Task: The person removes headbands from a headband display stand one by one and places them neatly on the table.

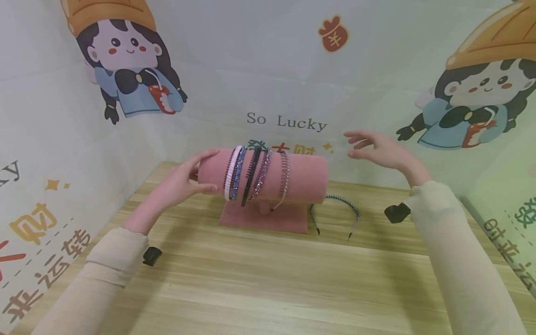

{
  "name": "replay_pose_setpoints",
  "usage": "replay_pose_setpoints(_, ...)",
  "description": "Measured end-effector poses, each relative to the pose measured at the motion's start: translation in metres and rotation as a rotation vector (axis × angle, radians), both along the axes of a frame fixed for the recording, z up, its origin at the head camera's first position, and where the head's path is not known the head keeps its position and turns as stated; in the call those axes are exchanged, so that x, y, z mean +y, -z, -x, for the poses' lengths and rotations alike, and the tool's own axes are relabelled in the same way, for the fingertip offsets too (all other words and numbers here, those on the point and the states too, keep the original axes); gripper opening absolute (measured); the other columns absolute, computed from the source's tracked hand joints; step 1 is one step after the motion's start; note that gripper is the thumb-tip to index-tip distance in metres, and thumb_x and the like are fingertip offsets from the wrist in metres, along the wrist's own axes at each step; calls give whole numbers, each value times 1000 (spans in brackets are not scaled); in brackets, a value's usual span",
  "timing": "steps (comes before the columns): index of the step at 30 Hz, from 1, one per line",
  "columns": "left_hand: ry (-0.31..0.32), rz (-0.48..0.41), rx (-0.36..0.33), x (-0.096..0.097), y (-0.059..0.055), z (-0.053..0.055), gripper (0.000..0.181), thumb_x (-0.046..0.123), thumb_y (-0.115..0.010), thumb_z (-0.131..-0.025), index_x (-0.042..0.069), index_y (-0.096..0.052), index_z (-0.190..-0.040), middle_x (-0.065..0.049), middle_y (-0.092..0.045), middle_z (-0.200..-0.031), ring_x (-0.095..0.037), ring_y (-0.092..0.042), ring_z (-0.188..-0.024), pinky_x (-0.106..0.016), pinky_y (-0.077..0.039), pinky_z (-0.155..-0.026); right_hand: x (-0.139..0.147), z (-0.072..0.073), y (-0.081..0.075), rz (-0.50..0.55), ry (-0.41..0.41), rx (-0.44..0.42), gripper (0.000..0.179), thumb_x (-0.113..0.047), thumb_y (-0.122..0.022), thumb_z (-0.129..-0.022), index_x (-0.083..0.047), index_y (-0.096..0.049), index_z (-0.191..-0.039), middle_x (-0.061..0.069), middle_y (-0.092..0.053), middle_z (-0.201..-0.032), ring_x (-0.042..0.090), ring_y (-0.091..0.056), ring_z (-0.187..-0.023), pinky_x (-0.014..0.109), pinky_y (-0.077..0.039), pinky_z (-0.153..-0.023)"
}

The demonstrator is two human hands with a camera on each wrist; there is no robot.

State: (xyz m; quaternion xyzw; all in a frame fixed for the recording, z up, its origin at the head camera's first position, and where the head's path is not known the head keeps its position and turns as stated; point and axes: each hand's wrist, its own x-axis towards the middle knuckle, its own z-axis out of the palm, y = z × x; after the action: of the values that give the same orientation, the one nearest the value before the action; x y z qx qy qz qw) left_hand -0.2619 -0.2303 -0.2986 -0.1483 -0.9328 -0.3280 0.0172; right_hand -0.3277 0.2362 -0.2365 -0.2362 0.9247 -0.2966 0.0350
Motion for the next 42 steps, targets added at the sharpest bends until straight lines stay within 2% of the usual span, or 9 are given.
replay_pose_setpoints(10,-2,1,2,0,0,-2,86,31,-74,-89,45,-20,-155,-20,-57,-140,-34,-62,-118,-57,-49,-98,-38,-19,-20,57,-32,70,55,-23,-62,-98,-19,-43,-149,14,-51,-145,32,-52,-131,54,-45,-102)
replay_pose_setpoints(20,0,-2,8,-1,1,-1,86,31,-74,-89,45,-20,-155,-20,-57,-141,-35,-62,-118,-57,-49,-98,-71,-24,-24,202,-73,136,53,-19,-65,-96,-18,-48,-146,10,-55,-142,27,-55,-126,45,-50,-100)
replay_pose_setpoints(31,-1,-11,16,0,2,0,85,30,-74,-89,47,-22,-153,-19,-58,-140,-34,-63,-116,-56,-51,-95,-116,-32,-5,369,-30,228,50,-16,-66,-95,-19,-51,-143,6,-59,-135,26,-60,-120,42,-51,-102)
replay_pose_setpoints(37,-13,-11,20,-1,4,2,85,30,-75,-88,49,-23,-152,-18,-59,-140,-33,-63,-116,-56,-51,-96,-135,-37,10,422,12,295,50,-15,-67,-93,-17,-52,-142,10,-60,-127,28,-59,-112,42,-53,-95)
replay_pose_setpoints(42,-14,-11,22,-1,5,3,86,29,-76,-88,50,-22,-152,-19,-58,-141,-33,-63,-118,-57,-50,-98,-144,-41,21,416,50,332,50,-16,-67,-93,-19,-53,-142,9,-59,-125,25,-59,-104,38,-55,-87)
